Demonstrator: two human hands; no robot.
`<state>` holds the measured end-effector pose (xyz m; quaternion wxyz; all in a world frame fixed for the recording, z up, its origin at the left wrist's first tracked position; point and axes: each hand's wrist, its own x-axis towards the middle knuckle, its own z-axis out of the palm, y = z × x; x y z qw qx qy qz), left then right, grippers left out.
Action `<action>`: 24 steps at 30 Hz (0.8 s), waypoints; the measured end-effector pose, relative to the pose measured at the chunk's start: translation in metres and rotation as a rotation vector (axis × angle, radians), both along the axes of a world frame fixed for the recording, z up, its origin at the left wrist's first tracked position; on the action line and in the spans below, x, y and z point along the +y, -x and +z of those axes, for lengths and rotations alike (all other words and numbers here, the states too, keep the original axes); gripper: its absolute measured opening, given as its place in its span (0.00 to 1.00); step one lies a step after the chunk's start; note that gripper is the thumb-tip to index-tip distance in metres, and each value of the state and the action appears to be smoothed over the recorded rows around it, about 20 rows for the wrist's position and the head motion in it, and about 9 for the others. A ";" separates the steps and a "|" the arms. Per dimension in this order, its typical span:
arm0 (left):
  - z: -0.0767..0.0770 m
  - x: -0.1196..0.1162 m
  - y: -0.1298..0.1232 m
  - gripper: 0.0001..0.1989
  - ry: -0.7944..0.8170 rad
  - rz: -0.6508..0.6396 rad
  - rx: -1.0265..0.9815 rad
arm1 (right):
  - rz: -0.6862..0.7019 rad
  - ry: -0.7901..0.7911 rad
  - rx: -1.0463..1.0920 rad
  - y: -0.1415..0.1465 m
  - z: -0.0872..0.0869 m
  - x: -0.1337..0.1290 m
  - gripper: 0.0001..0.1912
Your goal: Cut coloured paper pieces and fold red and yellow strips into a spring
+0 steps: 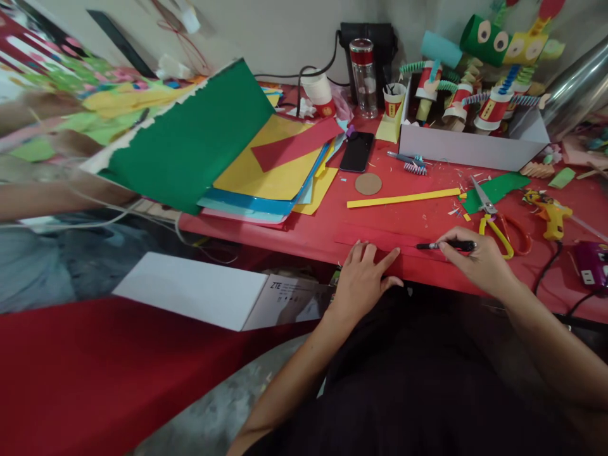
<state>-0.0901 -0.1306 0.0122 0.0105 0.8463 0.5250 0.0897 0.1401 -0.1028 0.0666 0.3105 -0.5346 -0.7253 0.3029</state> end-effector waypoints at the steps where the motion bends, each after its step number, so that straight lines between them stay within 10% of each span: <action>1: 0.001 0.000 -0.001 0.30 -0.003 -0.010 -0.008 | -0.011 -0.002 -0.001 -0.002 0.000 -0.001 0.07; 24: -0.007 -0.004 -0.046 0.32 -0.005 -0.067 -0.035 | -0.009 0.022 0.046 0.001 0.002 -0.001 0.06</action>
